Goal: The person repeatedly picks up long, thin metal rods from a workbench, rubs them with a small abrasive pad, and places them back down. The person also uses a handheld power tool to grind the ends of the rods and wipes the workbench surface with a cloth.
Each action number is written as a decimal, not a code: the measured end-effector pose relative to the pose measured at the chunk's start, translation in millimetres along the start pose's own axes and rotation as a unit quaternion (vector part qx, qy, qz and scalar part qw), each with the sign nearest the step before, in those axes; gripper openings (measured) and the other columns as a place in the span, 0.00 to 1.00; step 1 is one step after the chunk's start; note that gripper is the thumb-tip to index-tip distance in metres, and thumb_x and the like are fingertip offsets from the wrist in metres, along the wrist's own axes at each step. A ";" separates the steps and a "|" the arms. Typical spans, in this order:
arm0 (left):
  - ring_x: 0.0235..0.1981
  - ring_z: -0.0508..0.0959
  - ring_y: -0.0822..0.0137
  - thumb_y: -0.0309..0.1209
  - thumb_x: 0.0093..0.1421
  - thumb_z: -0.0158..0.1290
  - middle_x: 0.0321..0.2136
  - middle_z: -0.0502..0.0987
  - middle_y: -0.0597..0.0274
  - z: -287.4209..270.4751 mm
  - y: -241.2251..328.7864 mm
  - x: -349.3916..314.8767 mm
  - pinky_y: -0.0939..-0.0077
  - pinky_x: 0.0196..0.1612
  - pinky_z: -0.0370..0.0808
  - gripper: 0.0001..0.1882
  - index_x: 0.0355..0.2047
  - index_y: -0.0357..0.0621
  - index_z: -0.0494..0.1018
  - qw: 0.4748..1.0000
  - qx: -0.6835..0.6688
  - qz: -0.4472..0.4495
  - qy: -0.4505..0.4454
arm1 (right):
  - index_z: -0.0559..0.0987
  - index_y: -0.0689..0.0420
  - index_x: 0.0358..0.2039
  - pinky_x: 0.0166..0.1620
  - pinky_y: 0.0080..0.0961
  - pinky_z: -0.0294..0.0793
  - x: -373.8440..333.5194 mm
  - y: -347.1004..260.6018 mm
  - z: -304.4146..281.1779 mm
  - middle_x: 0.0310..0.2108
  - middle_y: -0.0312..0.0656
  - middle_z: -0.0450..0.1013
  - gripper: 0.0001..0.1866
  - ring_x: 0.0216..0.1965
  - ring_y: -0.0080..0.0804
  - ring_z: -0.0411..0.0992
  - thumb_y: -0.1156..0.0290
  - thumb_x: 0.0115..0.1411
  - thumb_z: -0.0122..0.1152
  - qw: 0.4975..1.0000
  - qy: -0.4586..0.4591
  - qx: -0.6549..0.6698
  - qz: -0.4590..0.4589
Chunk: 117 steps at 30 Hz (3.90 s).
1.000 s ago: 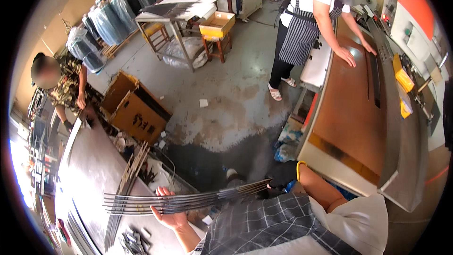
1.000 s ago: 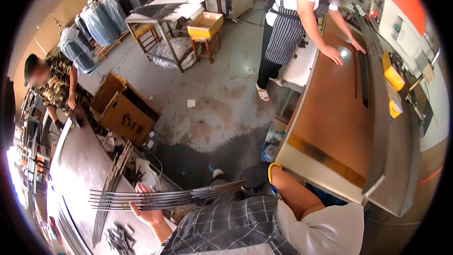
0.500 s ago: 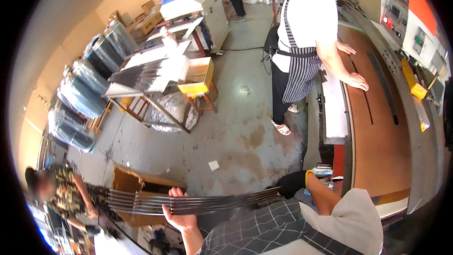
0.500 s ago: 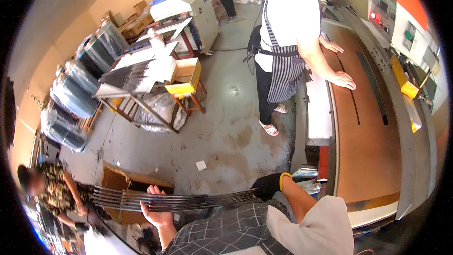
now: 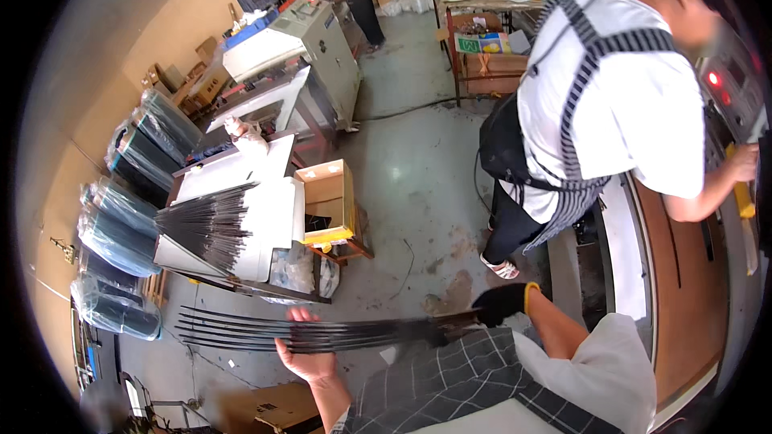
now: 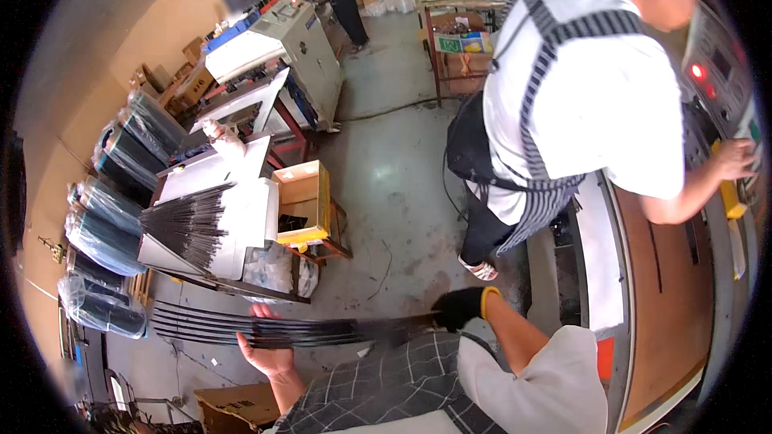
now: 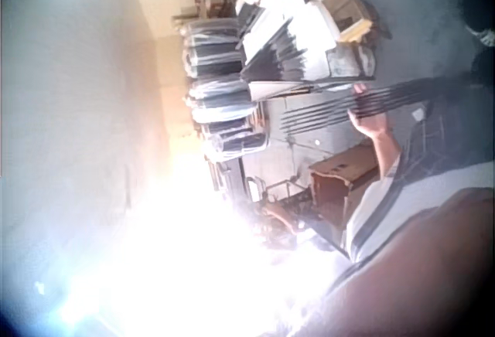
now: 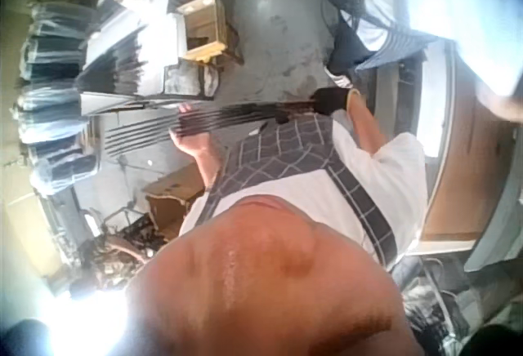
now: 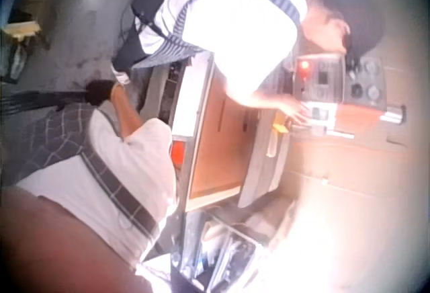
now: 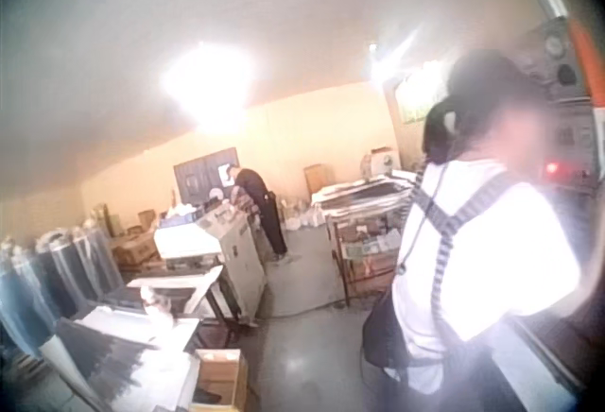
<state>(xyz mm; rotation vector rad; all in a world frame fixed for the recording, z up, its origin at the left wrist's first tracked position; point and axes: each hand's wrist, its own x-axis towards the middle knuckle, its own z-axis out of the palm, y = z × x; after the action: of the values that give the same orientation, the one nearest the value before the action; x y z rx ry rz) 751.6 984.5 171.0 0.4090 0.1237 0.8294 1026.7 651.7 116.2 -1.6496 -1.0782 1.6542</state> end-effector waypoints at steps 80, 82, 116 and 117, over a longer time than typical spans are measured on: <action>0.58 0.66 0.41 0.58 0.57 0.47 0.55 0.66 0.33 622.2 -1283.2 1669.3 0.45 0.60 0.63 0.43 0.54 0.25 0.62 0.419 -0.047 -0.859 -0.291 | 0.80 0.62 0.35 0.24 0.19 0.64 372.1 -273.7 -1591.2 0.17 0.34 0.71 0.17 0.19 0.19 0.67 0.58 0.63 0.58 0.334 0.810 0.481 0.038; 0.56 0.68 0.41 0.59 0.58 0.44 0.53 0.68 0.33 647.2 -1313.5 1663.5 0.45 0.59 0.65 0.44 0.54 0.24 0.58 0.422 -0.003 -0.844 -0.332 | 0.80 0.62 0.35 0.24 0.20 0.64 361.8 -283.3 -1628.2 0.17 0.34 0.71 0.18 0.19 0.19 0.67 0.58 0.62 0.59 0.296 0.808 0.507 -0.046; 0.56 0.72 0.64 0.39 0.65 0.48 0.54 0.73 0.53 699.2 -1332.5 1778.6 0.71 0.57 0.65 0.25 0.58 0.37 0.66 0.257 0.116 -0.484 -0.828 | 0.69 0.65 0.55 0.52 0.23 0.71 360.5 -258.0 -1789.2 0.48 0.44 0.74 0.23 0.50 0.26 0.72 0.66 0.65 0.57 0.237 0.831 0.424 -0.271; 0.56 0.72 0.65 0.37 0.64 0.48 0.54 0.74 0.53 698.1 -1307.2 1757.0 0.72 0.57 0.65 0.25 0.58 0.36 0.66 0.213 0.093 -0.467 -0.853 | 0.69 0.66 0.55 0.52 0.23 0.71 374.0 -259.8 -1764.9 0.47 0.43 0.75 0.23 0.49 0.25 0.72 0.66 0.65 0.57 0.220 0.846 0.418 -0.246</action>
<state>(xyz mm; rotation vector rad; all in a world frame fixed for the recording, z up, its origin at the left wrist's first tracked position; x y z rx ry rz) 3021.7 1280.5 377.1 1.1043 -1.5601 -1.2740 2694.9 1368.0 278.2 -0.9425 0.5469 -0.6111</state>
